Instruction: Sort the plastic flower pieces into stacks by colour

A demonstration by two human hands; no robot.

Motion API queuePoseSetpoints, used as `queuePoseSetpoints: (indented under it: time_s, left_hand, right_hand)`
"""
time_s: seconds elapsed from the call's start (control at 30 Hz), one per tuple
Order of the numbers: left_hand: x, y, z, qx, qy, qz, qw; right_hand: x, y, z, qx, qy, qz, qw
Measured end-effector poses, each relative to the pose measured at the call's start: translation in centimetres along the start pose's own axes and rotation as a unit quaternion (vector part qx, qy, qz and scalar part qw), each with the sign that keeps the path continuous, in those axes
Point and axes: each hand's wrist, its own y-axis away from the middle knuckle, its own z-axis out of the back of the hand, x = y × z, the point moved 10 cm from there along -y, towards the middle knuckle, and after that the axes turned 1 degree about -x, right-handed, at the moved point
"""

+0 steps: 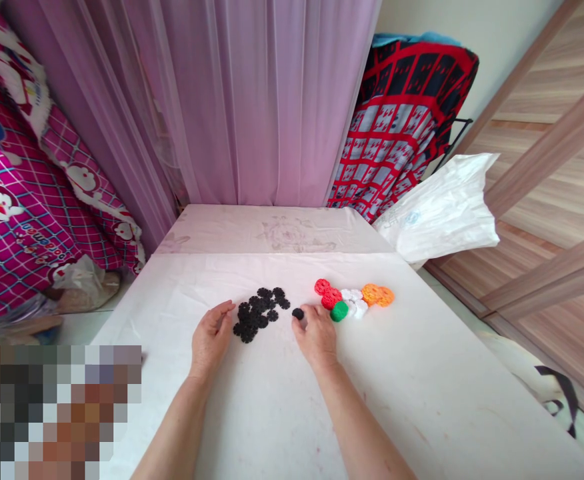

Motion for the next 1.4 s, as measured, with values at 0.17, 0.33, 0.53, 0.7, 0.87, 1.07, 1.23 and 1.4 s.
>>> queuePoseSetpoints:
  time_s: [0.17,0.33,0.53,0.7,0.87,1.07,1.23,1.4]
  left_hand:
    - [0.0,0.0,0.1,-0.001,-0.006,-0.009,1.0]
    - [0.0,0.0,0.0,0.001,-0.007,-0.004,1.0]
    - [-0.2,0.0,0.1,-0.005,0.001,0.002,1.0]
    - [-0.1,0.1,0.1,-0.009,0.005,0.015,1.0]
    - [-0.6,0.1,0.3,-0.007,-0.007,0.013,1.0]
    - [-1.2,0.1,0.3,-0.001,-0.014,0.0,1.0]
    - [-1.1,0.1,0.2,0.001,-0.02,0.002,1.0]
    - [-0.6,0.1,0.2,0.002,-0.016,0.019,1.0]
  right_hand:
    - [-0.1,0.0,-0.1,-0.001,-0.002,0.003,1.0]
    - [0.0,0.0,-0.1,0.002,-0.003,0.009,1.0]
    - [1.9,0.2,1.0,-0.028,-0.04,0.049,0.998]
    - [4.7,0.1,-0.3,0.044,-0.024,0.082,0.995]
    - [5.2,-0.1,-1.0,0.081,-0.007,0.069,0.994]
    - [5.4,-0.3,-1.1,0.075,-0.013,0.067,0.995]
    - [5.4,-0.2,-1.3,0.058,-0.021,0.048,0.997]
    - [2.5,0.7,0.7,-0.018,-0.065,0.017,0.998]
